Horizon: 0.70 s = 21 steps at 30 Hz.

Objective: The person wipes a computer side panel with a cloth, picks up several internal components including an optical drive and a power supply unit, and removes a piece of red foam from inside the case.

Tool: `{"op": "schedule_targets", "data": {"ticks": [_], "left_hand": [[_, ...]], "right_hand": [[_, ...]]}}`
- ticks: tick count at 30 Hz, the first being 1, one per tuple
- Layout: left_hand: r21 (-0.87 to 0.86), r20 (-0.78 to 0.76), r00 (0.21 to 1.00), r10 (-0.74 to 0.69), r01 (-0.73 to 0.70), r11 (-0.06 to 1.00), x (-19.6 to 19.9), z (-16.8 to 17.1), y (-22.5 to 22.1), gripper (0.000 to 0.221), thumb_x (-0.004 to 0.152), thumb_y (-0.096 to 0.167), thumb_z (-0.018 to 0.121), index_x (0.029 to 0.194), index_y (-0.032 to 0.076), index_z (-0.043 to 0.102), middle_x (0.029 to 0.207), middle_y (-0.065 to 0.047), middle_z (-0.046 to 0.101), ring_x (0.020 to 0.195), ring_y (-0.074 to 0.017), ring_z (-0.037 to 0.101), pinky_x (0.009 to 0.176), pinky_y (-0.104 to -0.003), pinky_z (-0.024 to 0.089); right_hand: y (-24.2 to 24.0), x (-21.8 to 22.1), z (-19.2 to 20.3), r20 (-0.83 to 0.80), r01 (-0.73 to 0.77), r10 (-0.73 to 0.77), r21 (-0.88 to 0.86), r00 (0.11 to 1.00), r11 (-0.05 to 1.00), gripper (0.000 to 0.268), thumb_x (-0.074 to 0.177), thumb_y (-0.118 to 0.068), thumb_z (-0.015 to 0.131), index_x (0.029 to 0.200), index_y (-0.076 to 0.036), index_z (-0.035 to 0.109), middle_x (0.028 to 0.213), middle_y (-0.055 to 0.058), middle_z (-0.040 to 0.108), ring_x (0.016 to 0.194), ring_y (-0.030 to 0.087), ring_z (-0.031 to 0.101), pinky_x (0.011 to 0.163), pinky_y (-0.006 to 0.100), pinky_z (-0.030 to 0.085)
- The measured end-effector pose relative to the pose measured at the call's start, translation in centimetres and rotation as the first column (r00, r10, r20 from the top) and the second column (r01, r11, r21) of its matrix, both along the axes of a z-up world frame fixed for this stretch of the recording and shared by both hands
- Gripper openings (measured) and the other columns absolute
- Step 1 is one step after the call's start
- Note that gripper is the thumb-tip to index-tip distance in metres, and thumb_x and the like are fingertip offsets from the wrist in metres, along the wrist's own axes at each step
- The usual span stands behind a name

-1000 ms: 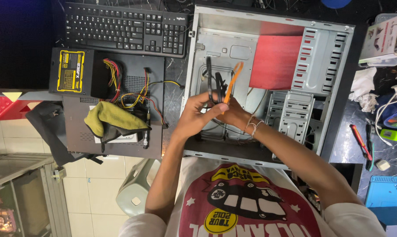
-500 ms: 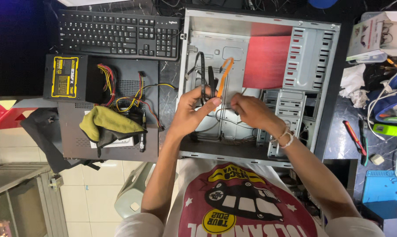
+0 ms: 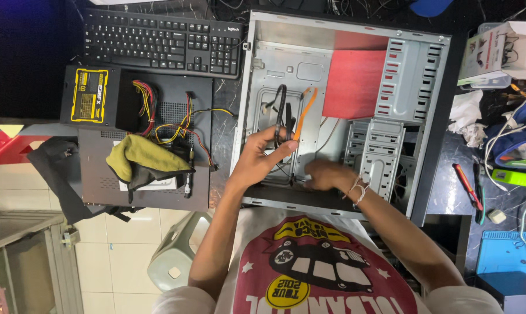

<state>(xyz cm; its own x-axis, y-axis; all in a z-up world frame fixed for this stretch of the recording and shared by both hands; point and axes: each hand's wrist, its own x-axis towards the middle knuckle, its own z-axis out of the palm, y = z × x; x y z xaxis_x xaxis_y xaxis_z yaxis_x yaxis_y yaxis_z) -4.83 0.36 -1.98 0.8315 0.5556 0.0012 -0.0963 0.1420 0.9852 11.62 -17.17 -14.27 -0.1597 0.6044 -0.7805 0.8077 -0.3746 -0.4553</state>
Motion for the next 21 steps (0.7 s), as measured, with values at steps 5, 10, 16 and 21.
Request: {"op": "schedule_targets", "data": {"ticks": [5, 10, 16, 21], "left_hand": [[-0.032, -0.003, 1.000, -0.007, 0.007, 0.999, -0.2, -1.4, -0.6, 0.004, 0.104, 0.008, 0.076, 0.105, 0.007, 0.080, 0.081, -0.006, 0.075, 0.088, -0.0108, 0.064, 0.091, -0.038, 0.054], [-0.013, -0.008, 1.000, -0.013, 0.013, 1.000, -0.2, 0.4, -0.1, 0.005, 0.104, 0.007, 0.074, 0.104, 0.007, 0.080, 0.081, -0.007, 0.075, 0.087, -0.0117, 0.065, 0.092, -0.039, 0.054], [-0.011, -0.009, 1.000, 0.010, -0.010, 1.000, -0.2, -0.4, 0.4, 0.006, 0.105, 0.009, 0.074, 0.101, 0.007, 0.079, 0.078, -0.007, 0.074, 0.082, -0.0106, 0.064, 0.086, -0.036, 0.055], [0.007, -0.029, 0.999, 0.029, -0.029, 1.000, 0.2, -1.2, 0.6, 0.006, 0.104, 0.010, 0.076, 0.099, 0.006, 0.078, 0.077, -0.007, 0.074, 0.081, -0.0090, 0.064, 0.084, -0.035, 0.056]], "right_hand": [[0.7, -0.2, 3.7, -0.093, -0.032, 0.021, -0.117, 0.995, 0.993, 0.041, 0.100, -0.042, 0.060, 0.121, -0.013, 0.080, 0.106, 0.017, 0.081, 0.104, 0.037, 0.077, 0.093, 0.050, 0.060], [2.2, 3.7, 8.9, -0.179, 0.076, -0.086, -0.057, 0.980, 0.995, 0.035, 0.107, -0.034, 0.059, 0.116, -0.009, 0.082, 0.093, 0.017, 0.082, 0.086, 0.034, 0.079, 0.081, 0.047, 0.061], [1.4, 7.1, 13.7, -0.457, 0.687, -0.552, 0.208, 0.697, 0.696, 0.024, 0.102, -0.023, 0.064, 0.095, -0.009, 0.083, 0.066, 0.004, 0.063, 0.061, 0.017, 0.058, 0.063, 0.034, 0.051], [0.5, 7.0, 16.2, -0.515, 0.782, -0.595, 0.315, 0.617, 0.537, 0.039, 0.107, -0.024, 0.068, 0.075, -0.006, 0.078, 0.048, -0.002, 0.041, 0.048, 0.011, 0.035, 0.049, 0.028, 0.032]]}}
